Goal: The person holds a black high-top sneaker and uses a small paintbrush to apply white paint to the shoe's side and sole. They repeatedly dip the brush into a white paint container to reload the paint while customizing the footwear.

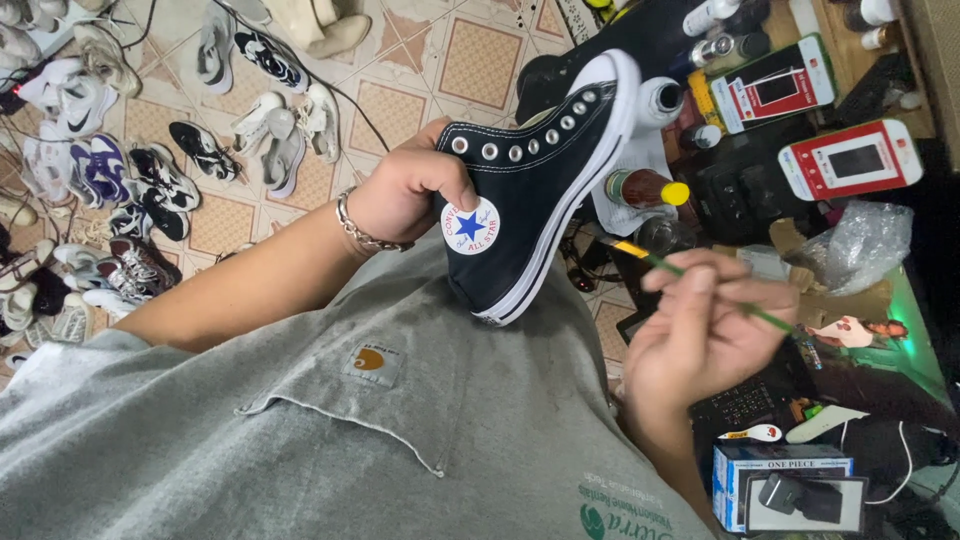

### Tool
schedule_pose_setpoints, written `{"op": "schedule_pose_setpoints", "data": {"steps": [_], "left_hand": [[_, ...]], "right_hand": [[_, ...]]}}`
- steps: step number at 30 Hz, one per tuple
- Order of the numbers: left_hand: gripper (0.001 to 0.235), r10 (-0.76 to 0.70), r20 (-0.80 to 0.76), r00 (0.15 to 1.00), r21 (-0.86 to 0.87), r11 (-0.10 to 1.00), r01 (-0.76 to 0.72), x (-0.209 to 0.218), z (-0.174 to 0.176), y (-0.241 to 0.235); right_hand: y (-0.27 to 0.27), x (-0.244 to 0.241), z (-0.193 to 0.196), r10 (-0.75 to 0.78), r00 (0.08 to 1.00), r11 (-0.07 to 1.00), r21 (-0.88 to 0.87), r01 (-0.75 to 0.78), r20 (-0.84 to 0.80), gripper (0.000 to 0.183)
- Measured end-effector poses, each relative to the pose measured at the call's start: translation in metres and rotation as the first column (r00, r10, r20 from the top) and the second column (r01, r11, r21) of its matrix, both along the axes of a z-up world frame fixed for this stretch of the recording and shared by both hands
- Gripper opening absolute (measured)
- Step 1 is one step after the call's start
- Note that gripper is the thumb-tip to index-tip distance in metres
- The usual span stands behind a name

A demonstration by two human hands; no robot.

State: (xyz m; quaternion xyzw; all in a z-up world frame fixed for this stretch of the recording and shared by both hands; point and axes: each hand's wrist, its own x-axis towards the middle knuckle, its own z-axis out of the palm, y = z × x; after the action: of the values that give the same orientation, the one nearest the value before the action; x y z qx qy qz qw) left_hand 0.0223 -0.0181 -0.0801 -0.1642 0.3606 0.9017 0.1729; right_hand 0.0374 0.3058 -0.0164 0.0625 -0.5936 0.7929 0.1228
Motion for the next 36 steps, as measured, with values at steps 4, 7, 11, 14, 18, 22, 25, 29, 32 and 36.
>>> {"op": "schedule_pose_setpoints", "data": {"steps": [4, 7, 11, 14, 18, 22, 25, 29, 32, 36], "left_hand": [[0.008, -0.104, -0.144, 0.984, -0.175, 0.981, 0.079, 0.001, 0.001, -0.01], [0.014, -0.143, -0.109, 0.984, -0.205, 0.972, 0.119, 0.001, 0.019, -0.012], [0.026, -0.198, -0.086, 0.976, -0.307, 0.937, 0.163, 0.003, 0.035, -0.02], [0.025, -0.193, -0.127, 0.973, -0.387, 0.913, 0.131, 0.006, 0.029, -0.021], [0.014, -0.202, -0.172, 0.964, -0.453, 0.885, 0.105, 0.006, 0.063, -0.02], [0.008, -0.258, -0.24, 0.936, -0.52, 0.848, 0.101, 0.001, 0.074, -0.028], [0.011, -0.256, -0.268, 0.929, -0.528, 0.846, 0.081, 0.005, 0.066, -0.029], [0.01, -0.222, -0.221, 0.95, -0.48, 0.872, 0.092, 0.014, 0.059, -0.027], [0.013, -0.197, -0.193, 0.961, -0.468, 0.88, 0.086, 0.017, 0.055, -0.029], [0.014, -0.187, -0.171, 0.967, -0.475, 0.876, 0.085, 0.016, 0.058, -0.032]], "right_hand": [[0.02, -0.04, -0.013, -0.176, 0.984, 0.953, 0.254, 0.165, 0.025, 0.024], [0.048, -0.075, -0.046, -0.158, 0.985, 0.941, 0.292, 0.171, -0.068, 0.024], [0.073, -0.118, -0.096, -0.211, 0.977, 0.916, 0.352, 0.19, 0.02, 0.027], [0.087, -0.151, -0.133, -0.205, 0.978, 0.887, 0.417, 0.199, -0.031, 0.025], [0.084, -0.181, -0.172, -0.195, 0.979, 0.831, 0.518, 0.201, -0.067, 0.025], [0.054, -0.191, -0.166, -0.182, 0.982, 0.745, 0.646, 0.168, -0.046, 0.021], [0.047, -0.2, -0.175, -0.112, 0.993, 0.684, 0.722, 0.104, -0.037, 0.024], [0.042, -0.206, -0.184, -0.055, 0.997, 0.581, 0.814, -0.005, 0.046, 0.021], [0.037, -0.209, -0.186, -0.025, 0.997, 0.509, 0.86, -0.045, 0.068, 0.019], [0.033, -0.212, -0.195, 0.013, 1.0, 0.412, 0.911, -0.024, 0.021, 0.018]]}}
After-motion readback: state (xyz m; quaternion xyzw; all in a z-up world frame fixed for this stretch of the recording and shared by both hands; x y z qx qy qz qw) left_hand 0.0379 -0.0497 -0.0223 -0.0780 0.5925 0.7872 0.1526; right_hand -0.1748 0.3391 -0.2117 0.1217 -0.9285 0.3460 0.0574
